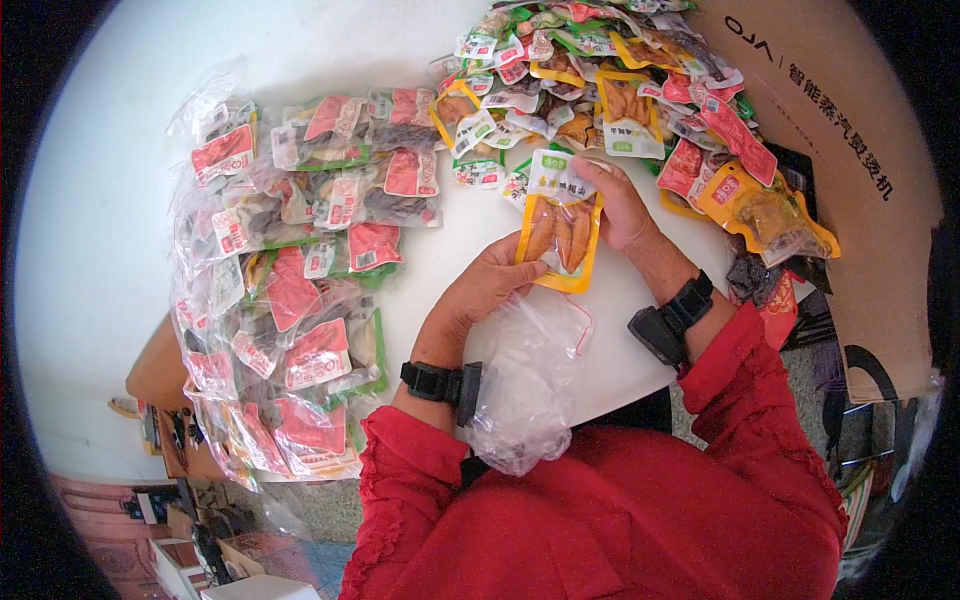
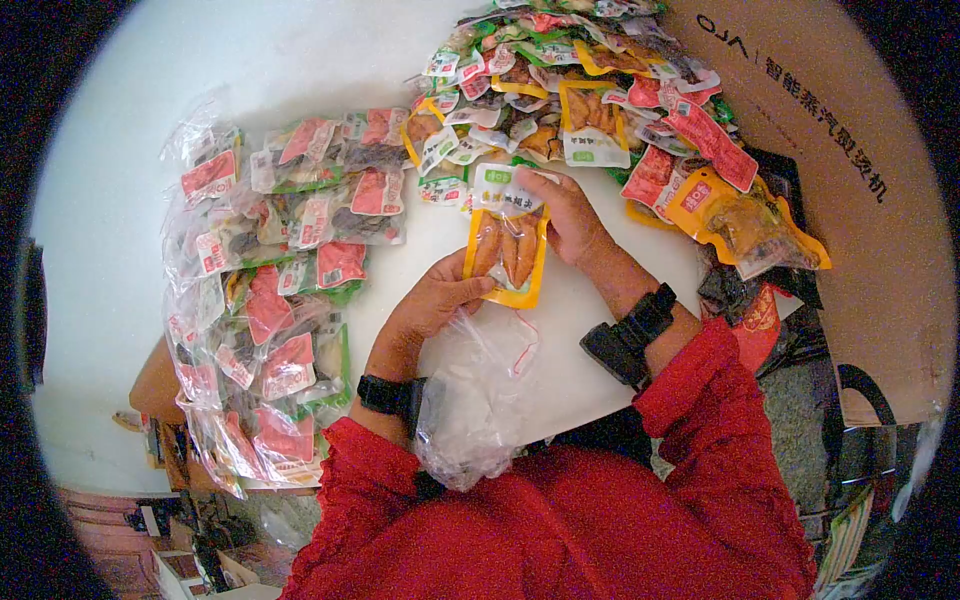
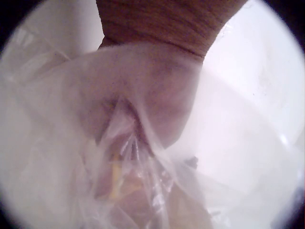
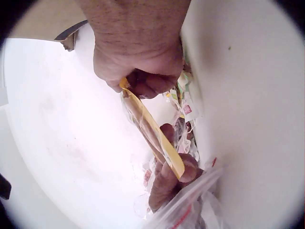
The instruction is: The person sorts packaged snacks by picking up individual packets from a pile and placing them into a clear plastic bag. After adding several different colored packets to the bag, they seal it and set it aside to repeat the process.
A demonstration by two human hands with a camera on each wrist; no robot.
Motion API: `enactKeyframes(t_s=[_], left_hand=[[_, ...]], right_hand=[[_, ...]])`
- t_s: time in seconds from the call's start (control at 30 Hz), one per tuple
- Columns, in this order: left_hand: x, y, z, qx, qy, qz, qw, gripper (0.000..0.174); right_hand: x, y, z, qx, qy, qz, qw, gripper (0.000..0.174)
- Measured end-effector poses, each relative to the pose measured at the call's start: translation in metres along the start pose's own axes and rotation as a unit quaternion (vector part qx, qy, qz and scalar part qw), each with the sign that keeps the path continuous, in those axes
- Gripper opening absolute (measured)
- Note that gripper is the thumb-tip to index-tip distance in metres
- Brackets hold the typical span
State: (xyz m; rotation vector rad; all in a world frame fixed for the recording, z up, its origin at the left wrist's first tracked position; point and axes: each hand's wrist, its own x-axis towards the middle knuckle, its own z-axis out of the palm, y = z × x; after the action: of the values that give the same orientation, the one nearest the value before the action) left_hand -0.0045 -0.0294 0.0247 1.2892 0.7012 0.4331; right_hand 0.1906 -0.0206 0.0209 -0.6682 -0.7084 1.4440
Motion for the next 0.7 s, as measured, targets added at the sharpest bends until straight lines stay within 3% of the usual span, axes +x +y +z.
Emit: enactKeyframes(t_s=[0.7], left_hand=[[-0.0014, 0.0036, 0.0019, 0.031, -0.013, 0.002, 0.999, 0.037]], right_hand=[[-0.0029, -0.001, 0.0012, 0.035, 0.0, -0.002, 0.999, 0.023]])
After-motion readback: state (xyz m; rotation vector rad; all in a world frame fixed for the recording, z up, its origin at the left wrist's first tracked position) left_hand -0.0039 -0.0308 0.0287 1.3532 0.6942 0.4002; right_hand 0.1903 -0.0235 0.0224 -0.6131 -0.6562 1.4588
